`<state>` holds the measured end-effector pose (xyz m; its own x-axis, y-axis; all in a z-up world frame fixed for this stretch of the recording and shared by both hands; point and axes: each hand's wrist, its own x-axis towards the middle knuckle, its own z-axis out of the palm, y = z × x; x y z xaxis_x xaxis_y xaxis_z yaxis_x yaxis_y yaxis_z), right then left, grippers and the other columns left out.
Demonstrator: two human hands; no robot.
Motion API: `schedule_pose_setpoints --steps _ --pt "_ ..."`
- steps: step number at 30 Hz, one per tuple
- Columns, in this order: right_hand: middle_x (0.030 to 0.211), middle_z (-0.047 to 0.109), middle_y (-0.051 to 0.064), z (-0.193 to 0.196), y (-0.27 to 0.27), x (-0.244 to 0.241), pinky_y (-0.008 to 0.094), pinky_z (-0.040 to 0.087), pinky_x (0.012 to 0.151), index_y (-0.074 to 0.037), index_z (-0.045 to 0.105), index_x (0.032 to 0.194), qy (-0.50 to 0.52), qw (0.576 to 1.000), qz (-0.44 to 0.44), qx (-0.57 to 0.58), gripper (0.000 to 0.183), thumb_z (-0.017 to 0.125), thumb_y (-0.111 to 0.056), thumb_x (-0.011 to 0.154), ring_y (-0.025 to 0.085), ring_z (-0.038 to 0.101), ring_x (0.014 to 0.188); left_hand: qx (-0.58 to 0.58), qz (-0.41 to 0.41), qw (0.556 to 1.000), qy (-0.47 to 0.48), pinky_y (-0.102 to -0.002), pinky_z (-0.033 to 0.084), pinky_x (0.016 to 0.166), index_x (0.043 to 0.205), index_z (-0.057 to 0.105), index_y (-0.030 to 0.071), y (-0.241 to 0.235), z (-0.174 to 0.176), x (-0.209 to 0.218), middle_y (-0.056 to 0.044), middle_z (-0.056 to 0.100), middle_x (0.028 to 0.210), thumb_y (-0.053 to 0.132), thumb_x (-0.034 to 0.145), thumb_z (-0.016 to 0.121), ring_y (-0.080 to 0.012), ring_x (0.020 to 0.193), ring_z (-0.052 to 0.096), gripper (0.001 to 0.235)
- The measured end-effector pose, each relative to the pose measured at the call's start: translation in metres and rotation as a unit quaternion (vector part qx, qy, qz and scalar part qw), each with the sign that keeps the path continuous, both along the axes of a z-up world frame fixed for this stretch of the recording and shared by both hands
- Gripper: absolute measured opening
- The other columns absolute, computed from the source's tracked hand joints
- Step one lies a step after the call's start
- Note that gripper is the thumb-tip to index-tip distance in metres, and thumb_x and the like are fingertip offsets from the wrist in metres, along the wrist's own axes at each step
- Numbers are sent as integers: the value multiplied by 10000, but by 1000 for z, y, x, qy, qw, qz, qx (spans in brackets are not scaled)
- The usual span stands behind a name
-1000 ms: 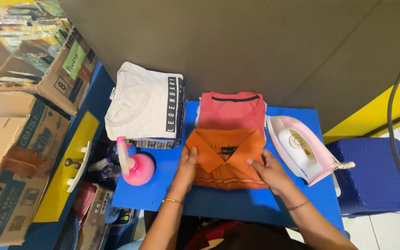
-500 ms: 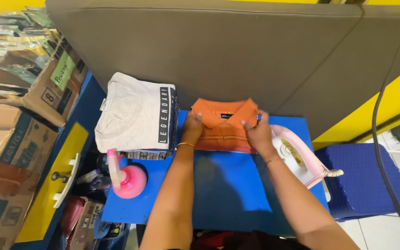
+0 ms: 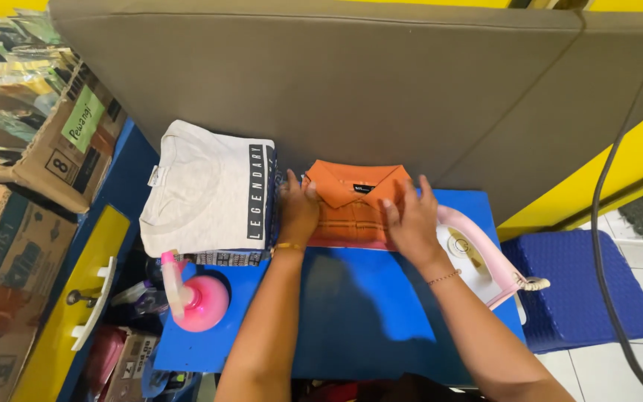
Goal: Folding various shirts and ironing a black garment on a workspace table
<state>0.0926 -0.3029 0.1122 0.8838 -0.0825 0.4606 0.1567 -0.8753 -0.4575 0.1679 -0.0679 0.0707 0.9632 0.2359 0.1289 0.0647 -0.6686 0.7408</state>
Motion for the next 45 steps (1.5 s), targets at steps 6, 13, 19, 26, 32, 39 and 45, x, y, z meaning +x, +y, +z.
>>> schedule_pose_setpoints --steps 6,13,19,26,32,39,45 --pt "1548 429 77 -32 45 27 630 327 1104 -195 722 1243 -10 968 148 -203 395 543 -471 1024 499 289 1442 122 -138 977 -110 -616 452 1022 1478 475 56 -11 -7 -49 -271 522 1418 342 1006 506 -448 1333 499 554" --pt "1699 233 -14 17 68 0 621 77 1238 -369 378 1570 310 916 134 -218 615 307 -656 1031 372 107 1574 70 -209 959 181 -657 161 1207 1644 125 114 0 8 -54 -137 92 1720 418 1095 214 -263 1591 85 633" --pt "1694 258 -44 4 60 18 627 152 1230 -379 426 1538 283 919 149 -229 584 319 -608 1011 359 146 1576 73 -209 958 183 -729 111 1177 1643 138 151 1 -24 -32 -76 91 1726 504 1090 166 -234 1594 64 656" --pt "1722 181 -44 37 59 -5 609 71 1248 -378 383 1567 315 913 158 -208 641 357 -641 983 349 58 1590 93 -189 969 130 -681 131 1202 1620 225 111 12 14 -58 -123 164 1709 419 1108 204 -288 1575 164 599" --pt "1725 176 -9 35 65 -24 670 70 1231 -374 397 1563 306 900 187 -246 686 571 -398 900 393 55 1584 88 -206 966 130 -622 114 1232 1630 204 119 13 25 -91 -120 147 1714 374 1106 234 -255 1579 155 583" --pt "1731 148 -51 33 67 -13 646 105 1238 -407 386 1564 330 889 178 -264 751 574 -329 841 335 52 1597 148 -209 957 138 -671 138 1196 1617 268 122 17 -6 -71 -123 231 1691 443 1095 245 -288 1562 215 613" --pt "1733 138 -65 9 56 4 664 126 1229 -434 344 1575 327 899 185 -227 737 559 -398 871 330 59 1597 -3 -209 977 47 -688 211 1162 1573 347 27 22 62 -135 -236 273 1652 195 1055 418 -407 1528 245 548"
